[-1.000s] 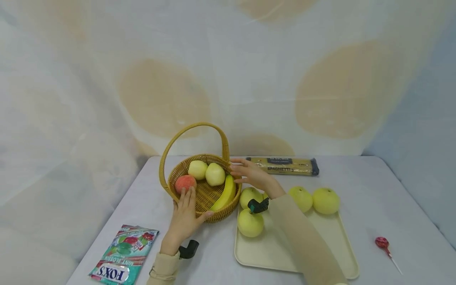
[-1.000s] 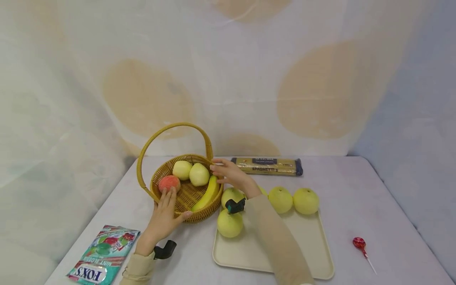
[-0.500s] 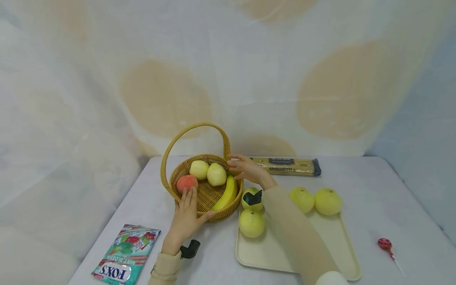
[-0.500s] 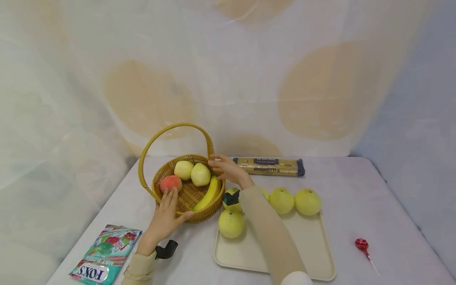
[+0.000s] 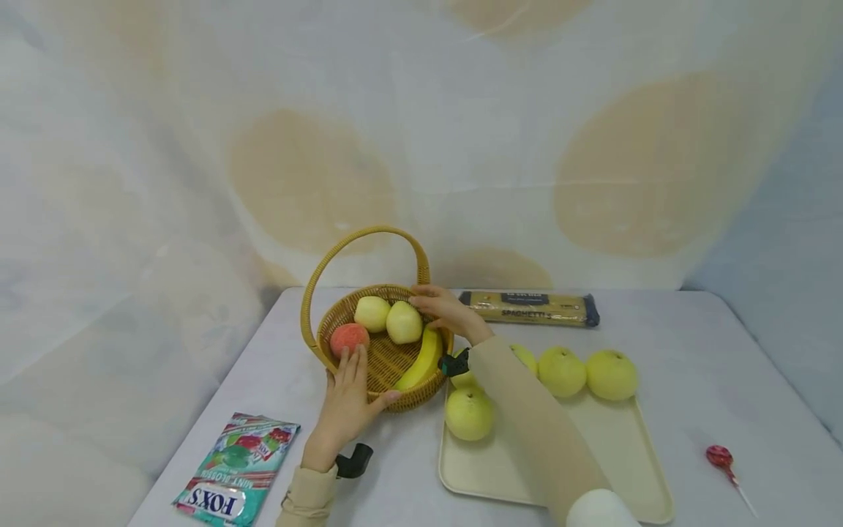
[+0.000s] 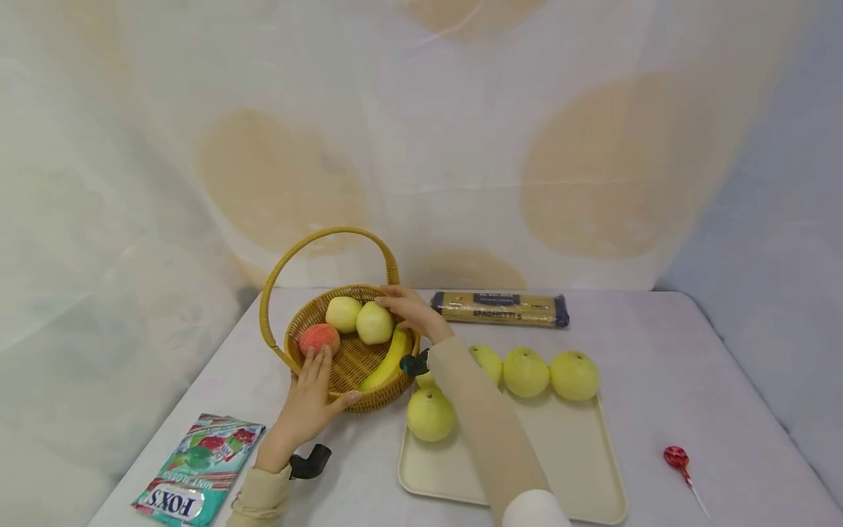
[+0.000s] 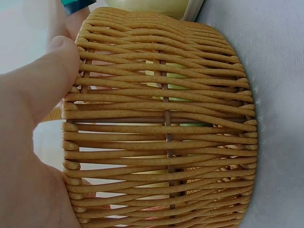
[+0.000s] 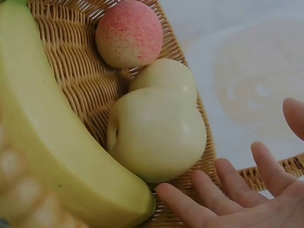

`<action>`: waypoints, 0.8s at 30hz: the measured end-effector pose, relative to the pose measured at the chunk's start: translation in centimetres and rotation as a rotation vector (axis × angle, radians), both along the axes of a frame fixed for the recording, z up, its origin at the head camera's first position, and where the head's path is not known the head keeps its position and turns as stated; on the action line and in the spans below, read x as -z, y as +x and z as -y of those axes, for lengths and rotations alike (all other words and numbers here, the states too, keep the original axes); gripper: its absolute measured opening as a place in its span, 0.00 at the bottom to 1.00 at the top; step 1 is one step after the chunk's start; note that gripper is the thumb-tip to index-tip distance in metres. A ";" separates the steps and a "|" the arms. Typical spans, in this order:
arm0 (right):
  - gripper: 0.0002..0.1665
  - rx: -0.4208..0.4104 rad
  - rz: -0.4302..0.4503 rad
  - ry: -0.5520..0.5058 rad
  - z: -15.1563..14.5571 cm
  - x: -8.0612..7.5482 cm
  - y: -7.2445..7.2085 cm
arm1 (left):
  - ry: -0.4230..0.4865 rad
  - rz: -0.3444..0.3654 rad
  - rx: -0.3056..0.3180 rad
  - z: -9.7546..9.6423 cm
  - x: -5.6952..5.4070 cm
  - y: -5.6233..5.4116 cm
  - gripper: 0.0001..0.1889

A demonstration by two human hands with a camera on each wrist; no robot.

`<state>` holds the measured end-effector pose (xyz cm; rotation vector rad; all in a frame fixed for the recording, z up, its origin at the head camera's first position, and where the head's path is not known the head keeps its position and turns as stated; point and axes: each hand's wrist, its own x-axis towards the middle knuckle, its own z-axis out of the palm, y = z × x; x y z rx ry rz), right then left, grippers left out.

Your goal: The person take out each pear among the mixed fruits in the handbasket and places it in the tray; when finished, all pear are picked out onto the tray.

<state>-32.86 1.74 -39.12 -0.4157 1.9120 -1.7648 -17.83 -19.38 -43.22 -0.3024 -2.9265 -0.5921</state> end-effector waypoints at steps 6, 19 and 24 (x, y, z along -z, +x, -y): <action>0.34 0.037 -0.001 0.000 0.7 0.6 -0.5 | -0.001 0.018 -0.008 -0.1 0.1 0.0 0.54; 0.37 0.043 0.024 0.108 4.2 1.4 0.1 | 0.003 -0.014 -0.008 0.5 -0.2 0.7 0.53; 0.39 0.004 0.071 0.166 5.3 2.0 0.9 | 0.002 -0.010 0.006 0.3 -0.1 0.5 0.53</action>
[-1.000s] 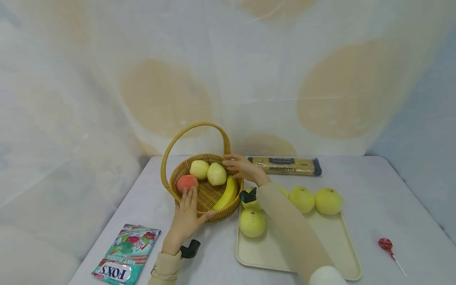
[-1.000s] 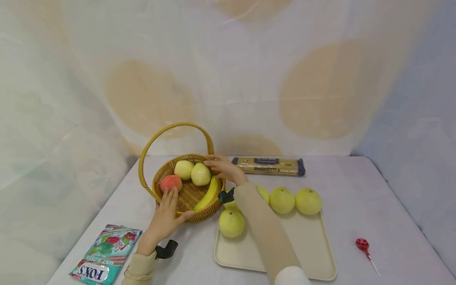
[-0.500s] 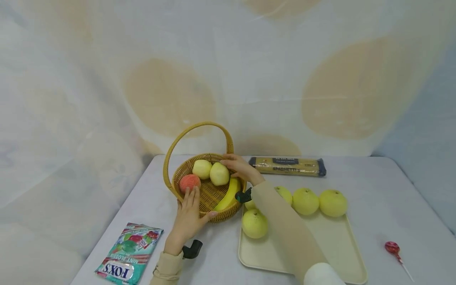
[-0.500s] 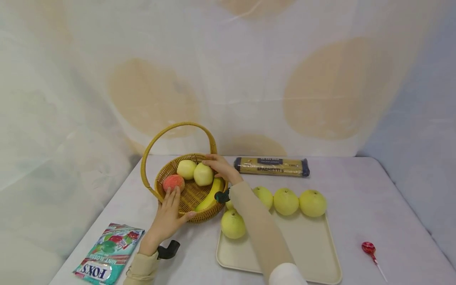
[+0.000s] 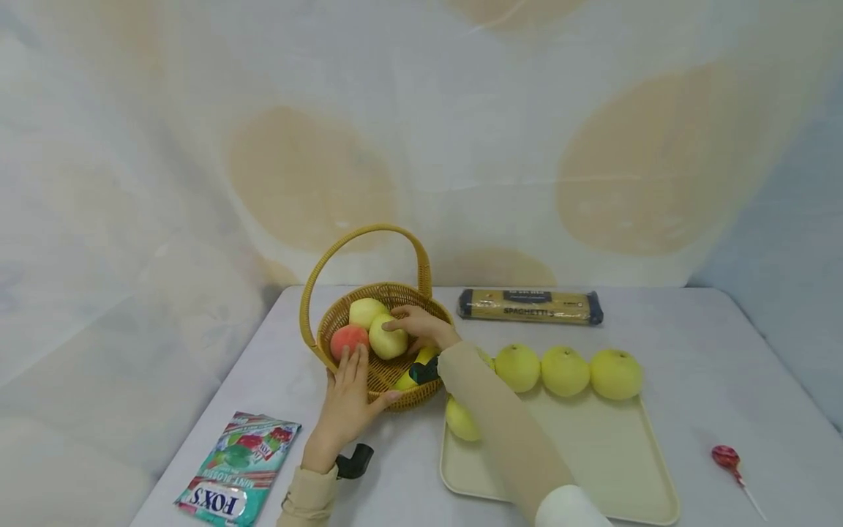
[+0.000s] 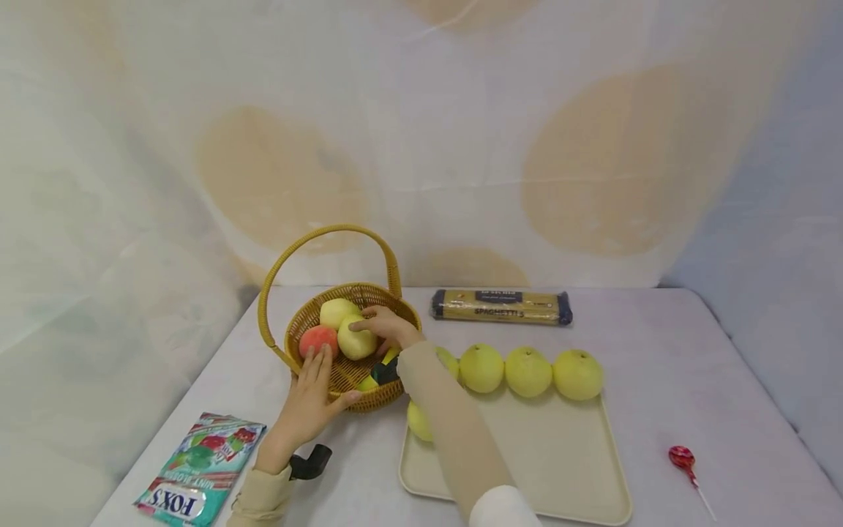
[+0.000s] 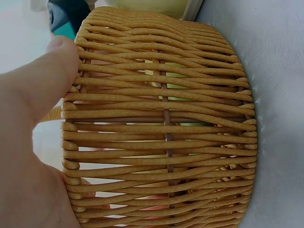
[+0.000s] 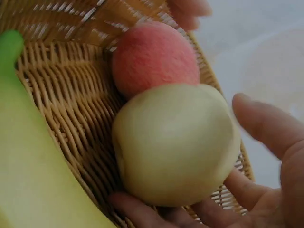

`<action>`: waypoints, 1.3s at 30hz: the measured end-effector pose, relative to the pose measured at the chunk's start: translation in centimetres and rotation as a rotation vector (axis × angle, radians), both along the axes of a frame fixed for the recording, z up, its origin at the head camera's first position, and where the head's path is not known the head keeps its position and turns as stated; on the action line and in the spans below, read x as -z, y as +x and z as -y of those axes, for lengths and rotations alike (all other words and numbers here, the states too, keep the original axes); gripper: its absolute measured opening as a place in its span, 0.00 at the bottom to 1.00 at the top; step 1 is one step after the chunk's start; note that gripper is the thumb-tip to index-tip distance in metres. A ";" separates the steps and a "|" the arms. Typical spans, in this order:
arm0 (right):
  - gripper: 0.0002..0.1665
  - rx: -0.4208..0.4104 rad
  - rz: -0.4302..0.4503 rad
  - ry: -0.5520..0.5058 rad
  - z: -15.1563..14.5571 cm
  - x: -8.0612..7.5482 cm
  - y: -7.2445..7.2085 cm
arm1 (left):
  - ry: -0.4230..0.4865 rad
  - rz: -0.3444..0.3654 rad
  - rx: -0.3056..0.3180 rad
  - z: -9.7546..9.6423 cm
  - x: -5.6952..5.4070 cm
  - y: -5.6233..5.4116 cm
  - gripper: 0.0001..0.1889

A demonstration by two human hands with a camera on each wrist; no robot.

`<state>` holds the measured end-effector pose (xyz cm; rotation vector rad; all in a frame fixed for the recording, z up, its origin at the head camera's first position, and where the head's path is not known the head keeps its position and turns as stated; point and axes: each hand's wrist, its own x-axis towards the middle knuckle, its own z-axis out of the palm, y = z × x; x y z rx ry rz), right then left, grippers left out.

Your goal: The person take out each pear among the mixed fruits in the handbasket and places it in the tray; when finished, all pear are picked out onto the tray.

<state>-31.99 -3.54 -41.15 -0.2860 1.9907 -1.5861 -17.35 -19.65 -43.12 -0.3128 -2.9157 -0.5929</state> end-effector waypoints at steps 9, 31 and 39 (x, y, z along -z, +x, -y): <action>0.44 -0.001 -0.067 0.126 1.1 0.3 0.6 | -0.007 0.017 -0.007 0.0 0.0 -0.1 0.54; 0.39 0.103 -0.059 -0.299 -3.3 -4.0 0.9 | -0.004 0.007 -0.009 0.2 0.0 -0.3 0.55; 0.37 0.141 -0.076 -0.378 -5.9 -4.5 1.1 | 0.000 -0.006 -0.005 0.3 -0.3 -0.3 0.54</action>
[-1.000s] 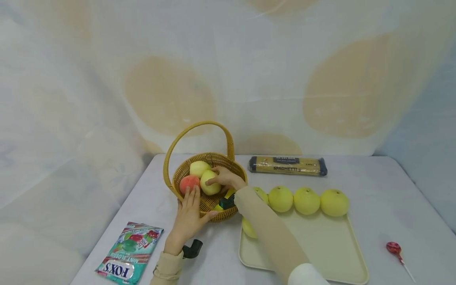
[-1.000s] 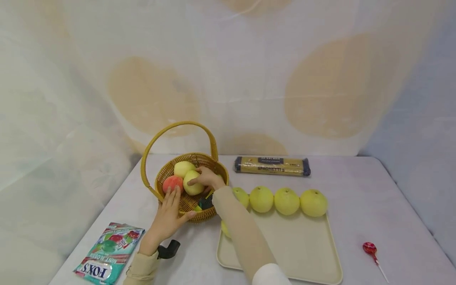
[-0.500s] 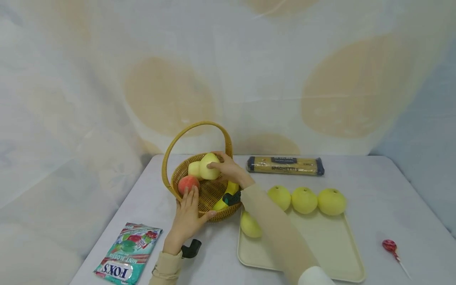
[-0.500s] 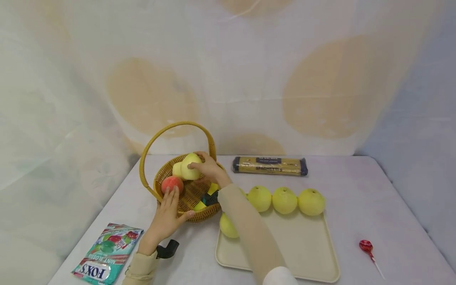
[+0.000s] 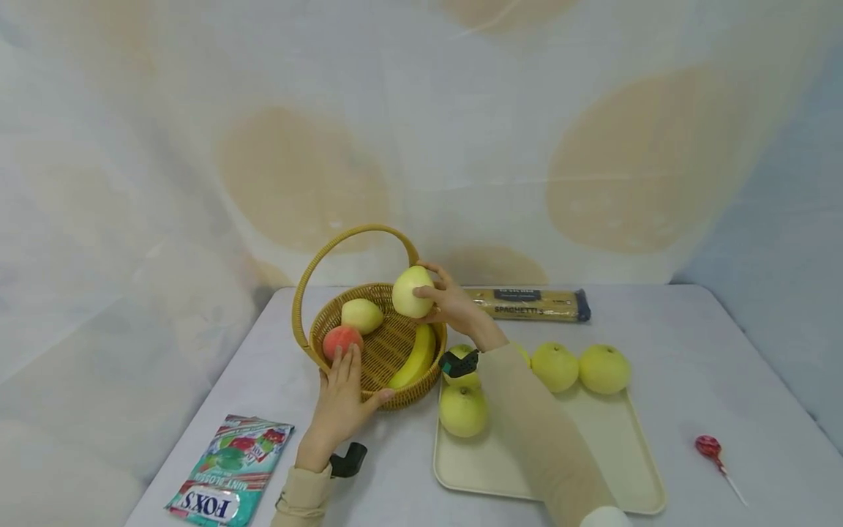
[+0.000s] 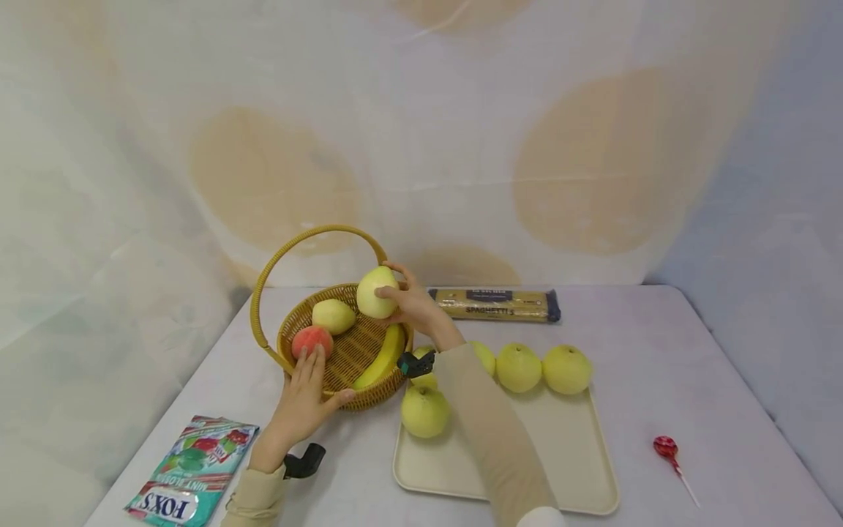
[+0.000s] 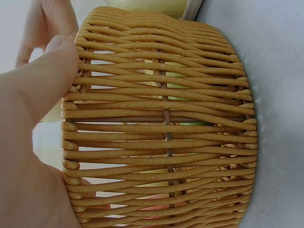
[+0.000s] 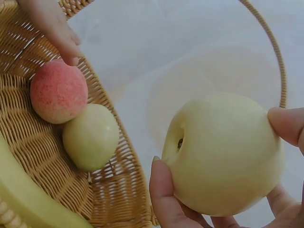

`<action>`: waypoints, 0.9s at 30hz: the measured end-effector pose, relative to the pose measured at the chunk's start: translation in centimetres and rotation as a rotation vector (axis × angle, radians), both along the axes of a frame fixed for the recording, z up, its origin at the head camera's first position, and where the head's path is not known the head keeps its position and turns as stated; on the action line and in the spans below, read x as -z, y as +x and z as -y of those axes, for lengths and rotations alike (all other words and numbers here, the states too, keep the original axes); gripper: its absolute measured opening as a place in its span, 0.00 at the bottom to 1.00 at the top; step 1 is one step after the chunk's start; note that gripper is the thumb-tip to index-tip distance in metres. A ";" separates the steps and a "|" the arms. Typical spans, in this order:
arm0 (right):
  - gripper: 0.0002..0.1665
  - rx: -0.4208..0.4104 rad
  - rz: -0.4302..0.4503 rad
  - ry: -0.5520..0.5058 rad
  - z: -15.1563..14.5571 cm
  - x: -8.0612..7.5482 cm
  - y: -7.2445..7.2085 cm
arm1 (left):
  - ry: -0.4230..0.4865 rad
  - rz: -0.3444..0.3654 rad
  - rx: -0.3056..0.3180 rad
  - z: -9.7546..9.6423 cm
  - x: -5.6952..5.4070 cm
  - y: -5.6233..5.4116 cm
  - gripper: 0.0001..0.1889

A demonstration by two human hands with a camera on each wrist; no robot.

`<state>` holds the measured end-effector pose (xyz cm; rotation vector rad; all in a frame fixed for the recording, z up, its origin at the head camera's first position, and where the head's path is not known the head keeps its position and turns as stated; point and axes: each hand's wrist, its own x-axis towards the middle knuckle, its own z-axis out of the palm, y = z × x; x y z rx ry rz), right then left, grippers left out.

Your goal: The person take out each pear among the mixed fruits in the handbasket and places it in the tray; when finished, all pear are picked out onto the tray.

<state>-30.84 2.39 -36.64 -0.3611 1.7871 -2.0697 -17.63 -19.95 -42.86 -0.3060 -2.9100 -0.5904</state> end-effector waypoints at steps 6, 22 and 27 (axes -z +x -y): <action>0.38 0.000 -0.015 -0.036 -1.2 0.0 0.4 | -0.009 0.033 -0.013 0.1 0.0 -0.1 0.54; 0.39 -0.006 -0.130 -0.095 -5.8 0.2 2.9 | -0.015 0.050 -0.010 0.2 0.2 -0.3 0.54; 0.39 0.013 -0.163 -0.099 -7.1 0.6 3.3 | -0.013 0.038 -0.011 0.2 0.2 -0.3 0.54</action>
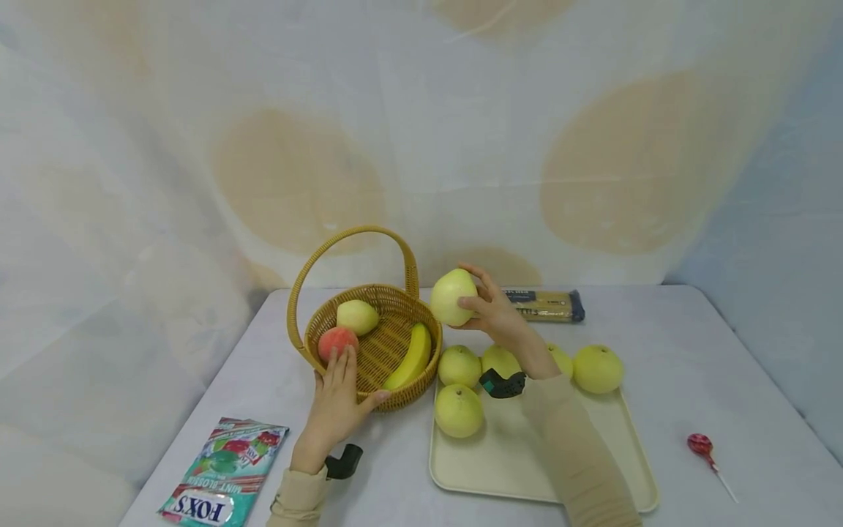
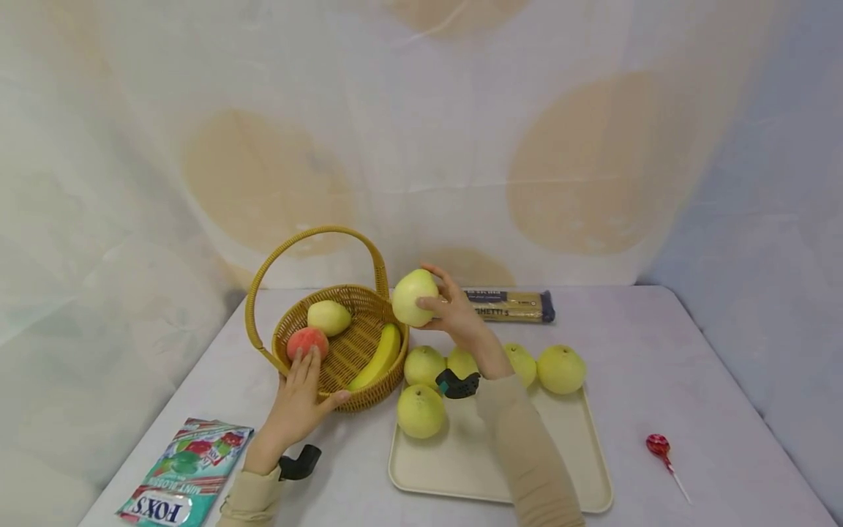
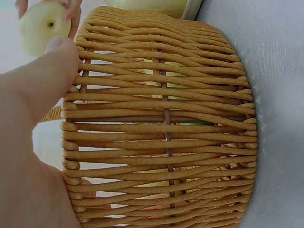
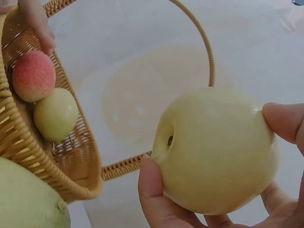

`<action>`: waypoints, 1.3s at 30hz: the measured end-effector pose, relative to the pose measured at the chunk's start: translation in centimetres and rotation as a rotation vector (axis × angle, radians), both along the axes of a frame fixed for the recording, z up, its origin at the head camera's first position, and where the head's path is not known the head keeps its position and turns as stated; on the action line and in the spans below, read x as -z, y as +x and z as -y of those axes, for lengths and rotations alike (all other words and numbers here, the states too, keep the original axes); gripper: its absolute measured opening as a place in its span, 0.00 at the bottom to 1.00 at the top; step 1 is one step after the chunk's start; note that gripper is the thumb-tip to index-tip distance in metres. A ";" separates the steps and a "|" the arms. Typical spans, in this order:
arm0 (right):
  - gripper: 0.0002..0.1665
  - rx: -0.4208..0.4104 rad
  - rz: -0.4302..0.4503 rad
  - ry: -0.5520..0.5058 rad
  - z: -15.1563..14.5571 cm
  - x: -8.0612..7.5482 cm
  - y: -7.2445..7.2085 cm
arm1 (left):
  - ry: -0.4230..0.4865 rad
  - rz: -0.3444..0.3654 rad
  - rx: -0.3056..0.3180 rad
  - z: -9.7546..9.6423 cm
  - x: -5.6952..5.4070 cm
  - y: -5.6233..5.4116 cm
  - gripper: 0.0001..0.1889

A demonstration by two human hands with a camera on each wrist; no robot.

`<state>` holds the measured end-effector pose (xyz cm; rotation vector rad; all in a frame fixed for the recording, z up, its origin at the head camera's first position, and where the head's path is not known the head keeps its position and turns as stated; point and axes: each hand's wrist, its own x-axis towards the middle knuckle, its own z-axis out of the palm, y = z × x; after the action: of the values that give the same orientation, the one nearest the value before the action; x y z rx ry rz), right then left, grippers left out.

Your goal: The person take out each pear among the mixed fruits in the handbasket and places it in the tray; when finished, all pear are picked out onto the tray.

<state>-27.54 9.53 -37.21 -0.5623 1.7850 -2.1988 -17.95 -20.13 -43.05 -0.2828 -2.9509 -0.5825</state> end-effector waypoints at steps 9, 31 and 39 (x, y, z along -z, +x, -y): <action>0.39 0.023 0.026 -0.014 -1.9 0.7 1.0 | 0.006 -0.005 0.007 -0.2 0.0 0.1 0.54; 0.42 -0.017 -0.064 0.205 -7.7 3.9 3.4 | 0.014 0.005 0.017 -0.4 -0.2 -0.1 0.54; 0.41 -0.113 -0.194 0.127 -9.1 4.5 4.7 | 0.009 -0.005 0.019 -0.4 -0.4 -0.2 0.54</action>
<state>-22.80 18.62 -41.75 -0.8505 1.9198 -1.9990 -18.18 -19.68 -42.67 -0.3113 -2.9435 -0.5967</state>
